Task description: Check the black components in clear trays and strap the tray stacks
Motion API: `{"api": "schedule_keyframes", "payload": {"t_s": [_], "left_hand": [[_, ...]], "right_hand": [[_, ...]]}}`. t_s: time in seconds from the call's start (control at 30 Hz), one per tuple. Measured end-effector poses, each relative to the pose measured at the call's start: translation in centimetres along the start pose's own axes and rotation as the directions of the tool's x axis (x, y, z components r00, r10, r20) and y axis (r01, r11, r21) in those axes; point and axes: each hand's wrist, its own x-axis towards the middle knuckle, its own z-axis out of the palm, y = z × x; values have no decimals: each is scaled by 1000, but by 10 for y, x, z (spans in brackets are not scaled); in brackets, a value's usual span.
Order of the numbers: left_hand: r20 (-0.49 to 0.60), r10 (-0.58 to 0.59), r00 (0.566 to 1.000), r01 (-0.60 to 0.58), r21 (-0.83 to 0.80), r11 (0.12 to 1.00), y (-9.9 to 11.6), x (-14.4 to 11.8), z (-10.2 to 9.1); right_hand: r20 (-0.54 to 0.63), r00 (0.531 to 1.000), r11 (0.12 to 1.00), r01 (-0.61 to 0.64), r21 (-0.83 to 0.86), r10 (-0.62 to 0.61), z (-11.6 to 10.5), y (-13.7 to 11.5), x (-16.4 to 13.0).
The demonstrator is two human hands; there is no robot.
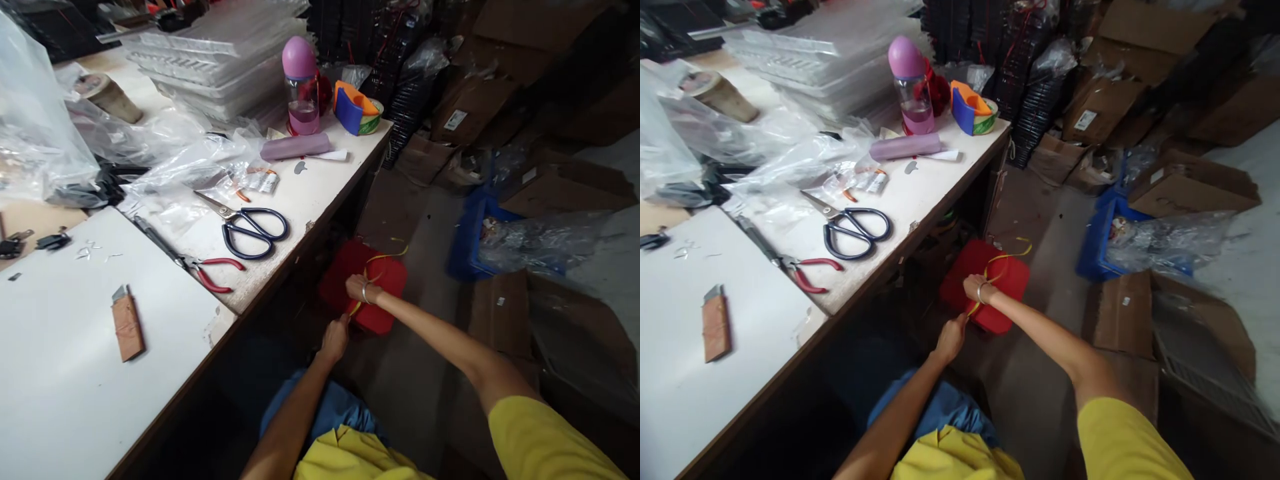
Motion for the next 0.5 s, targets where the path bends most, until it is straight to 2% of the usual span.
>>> {"api": "schedule_keyframes", "payload": {"t_s": [0.1,0.2,0.27,0.33,0.4,0.5], "left_hand": [[-14,-11,1000,11,-25,1000,-1,8,1],[-32,-6,999,4,-49,999,0,14,4],[-45,4,999,-7,-60,998,2,18,6],[-56,19,998,-23,-70,997,4,21,8],[-66,41,997,-46,-81,996,7,23,10],[-97,82,992,-92,-101,991,13,26,14]], "right_hand": [[-28,1000,999,3,-38,-4,-5,21,-37],[-92,996,999,-17,-45,13,-9,45,-86],[-94,995,1000,-11,-14,9,-3,47,-117],[-75,997,999,29,43,-26,10,36,-135],[-72,995,992,71,106,-63,25,19,-136],[-128,991,981,71,181,-48,39,-1,-104]]}}
